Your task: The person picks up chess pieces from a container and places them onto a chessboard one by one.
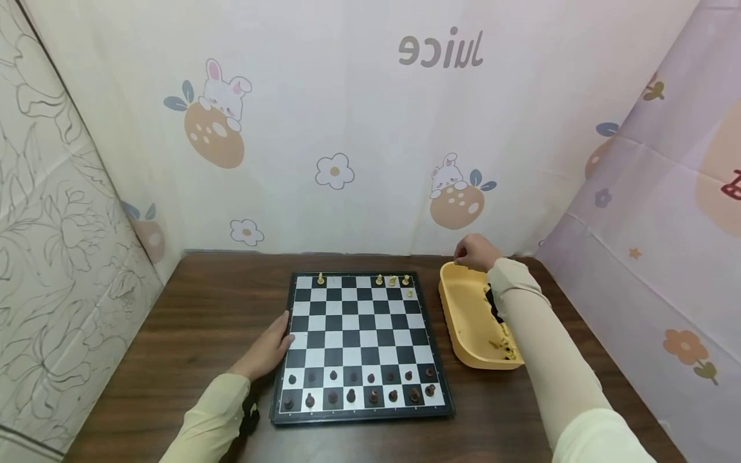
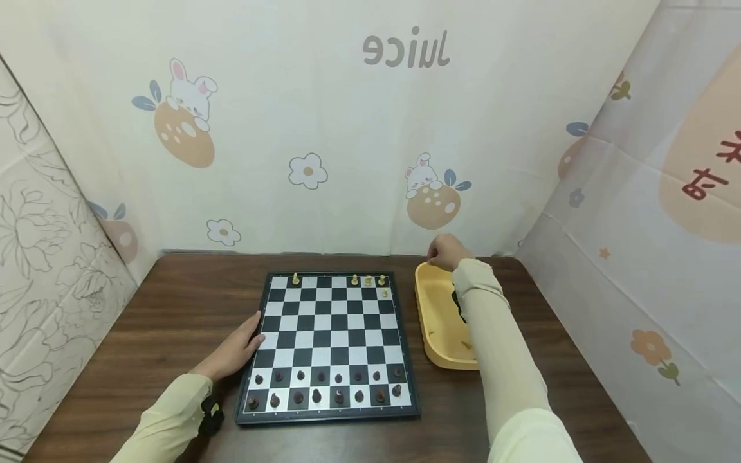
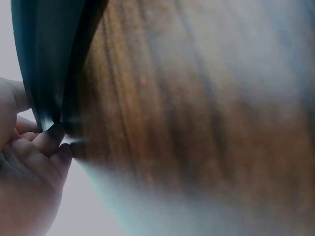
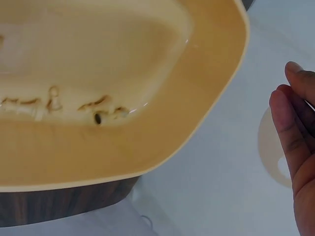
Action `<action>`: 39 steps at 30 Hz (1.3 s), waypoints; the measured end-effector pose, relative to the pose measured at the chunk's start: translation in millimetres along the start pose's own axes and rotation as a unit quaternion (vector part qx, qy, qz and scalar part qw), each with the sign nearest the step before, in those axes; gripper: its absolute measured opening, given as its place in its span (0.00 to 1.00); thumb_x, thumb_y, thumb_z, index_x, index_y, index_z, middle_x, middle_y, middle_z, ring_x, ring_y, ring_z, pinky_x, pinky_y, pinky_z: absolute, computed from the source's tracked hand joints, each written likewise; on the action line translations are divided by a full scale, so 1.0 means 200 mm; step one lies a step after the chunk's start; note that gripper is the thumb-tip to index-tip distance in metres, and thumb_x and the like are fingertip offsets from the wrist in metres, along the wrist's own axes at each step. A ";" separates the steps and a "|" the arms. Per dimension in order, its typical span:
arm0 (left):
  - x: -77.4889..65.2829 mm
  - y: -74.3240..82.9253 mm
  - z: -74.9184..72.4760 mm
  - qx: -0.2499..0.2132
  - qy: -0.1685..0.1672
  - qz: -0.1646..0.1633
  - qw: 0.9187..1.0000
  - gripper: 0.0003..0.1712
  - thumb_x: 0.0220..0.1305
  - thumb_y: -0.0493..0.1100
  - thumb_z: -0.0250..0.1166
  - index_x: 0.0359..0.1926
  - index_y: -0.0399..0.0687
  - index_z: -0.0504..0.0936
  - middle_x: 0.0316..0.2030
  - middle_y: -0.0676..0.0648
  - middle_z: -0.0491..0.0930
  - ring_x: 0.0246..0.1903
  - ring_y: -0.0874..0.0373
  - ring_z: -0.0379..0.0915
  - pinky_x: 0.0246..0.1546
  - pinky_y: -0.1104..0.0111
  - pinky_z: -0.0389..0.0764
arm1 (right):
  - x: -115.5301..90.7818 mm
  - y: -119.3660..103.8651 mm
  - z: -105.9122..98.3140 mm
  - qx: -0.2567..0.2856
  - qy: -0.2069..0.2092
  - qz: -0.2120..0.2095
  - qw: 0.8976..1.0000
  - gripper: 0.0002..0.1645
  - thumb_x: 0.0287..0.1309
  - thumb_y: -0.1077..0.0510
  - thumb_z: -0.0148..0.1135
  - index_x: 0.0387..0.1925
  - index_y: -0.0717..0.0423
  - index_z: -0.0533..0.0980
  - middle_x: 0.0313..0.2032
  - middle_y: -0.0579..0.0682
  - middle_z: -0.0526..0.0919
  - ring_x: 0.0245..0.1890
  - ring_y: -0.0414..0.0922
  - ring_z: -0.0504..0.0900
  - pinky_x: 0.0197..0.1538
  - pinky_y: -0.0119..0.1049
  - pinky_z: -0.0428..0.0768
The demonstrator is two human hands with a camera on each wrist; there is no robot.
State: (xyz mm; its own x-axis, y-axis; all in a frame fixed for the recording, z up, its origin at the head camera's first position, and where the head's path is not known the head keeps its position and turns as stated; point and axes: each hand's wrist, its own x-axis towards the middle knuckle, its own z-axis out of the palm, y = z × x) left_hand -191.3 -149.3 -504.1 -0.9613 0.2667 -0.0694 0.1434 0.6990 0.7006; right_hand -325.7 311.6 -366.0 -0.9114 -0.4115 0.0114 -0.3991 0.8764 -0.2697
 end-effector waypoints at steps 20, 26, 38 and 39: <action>-0.01 0.00 -0.01 0.002 0.003 0.015 1.000 0.36 0.72 0.37 0.51 0.72 0.29 0.44 0.70 0.30 0.47 0.69 0.37 0.43 0.67 0.46 0.51 | -0.20 0.18 0.04 0.036 -0.021 0.050 0.998 0.04 0.56 0.69 0.63 0.28 0.68 0.81 0.23 0.53 0.81 0.18 0.42 0.76 0.24 0.37 0.78; -0.01 0.01 -0.01 -0.001 0.003 0.012 1.000 0.36 0.72 0.37 0.51 0.72 0.29 0.44 0.70 0.30 0.47 0.69 0.36 0.44 0.67 0.45 0.51 | -0.26 0.24 0.07 0.041 -0.010 0.059 0.997 0.03 0.54 0.70 0.63 0.30 0.69 0.81 0.23 0.51 0.81 0.20 0.42 0.75 0.25 0.38 0.77; 0.00 0.01 0.00 0.000 0.003 0.002 1.000 0.35 0.72 0.37 0.50 0.72 0.29 0.44 0.70 0.30 0.47 0.69 0.37 0.44 0.66 0.45 0.51 | -0.30 0.26 0.12 0.028 -0.040 0.135 0.990 0.06 0.54 0.69 0.60 0.25 0.66 0.82 0.21 0.56 0.82 0.18 0.43 0.75 0.24 0.37 0.75; 0.00 0.01 0.00 -0.001 0.003 0.002 1.000 0.35 0.72 0.37 0.50 0.72 0.29 0.45 0.70 0.30 0.48 0.69 0.36 0.44 0.66 0.45 0.51 | -0.30 0.26 0.13 0.029 -0.044 0.139 0.989 0.07 0.54 0.70 0.59 0.24 0.66 0.82 0.21 0.56 0.82 0.18 0.43 0.75 0.24 0.37 0.75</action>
State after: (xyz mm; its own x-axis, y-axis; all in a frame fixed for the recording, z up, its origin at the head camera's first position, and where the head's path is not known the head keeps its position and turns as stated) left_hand -190.2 -147.5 -502.5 -0.9622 0.2652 -0.0623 0.1466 0.6969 0.7020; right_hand -288.8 375.8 -405.3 -0.9718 -0.1795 -0.1530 -0.1263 0.9439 -0.3051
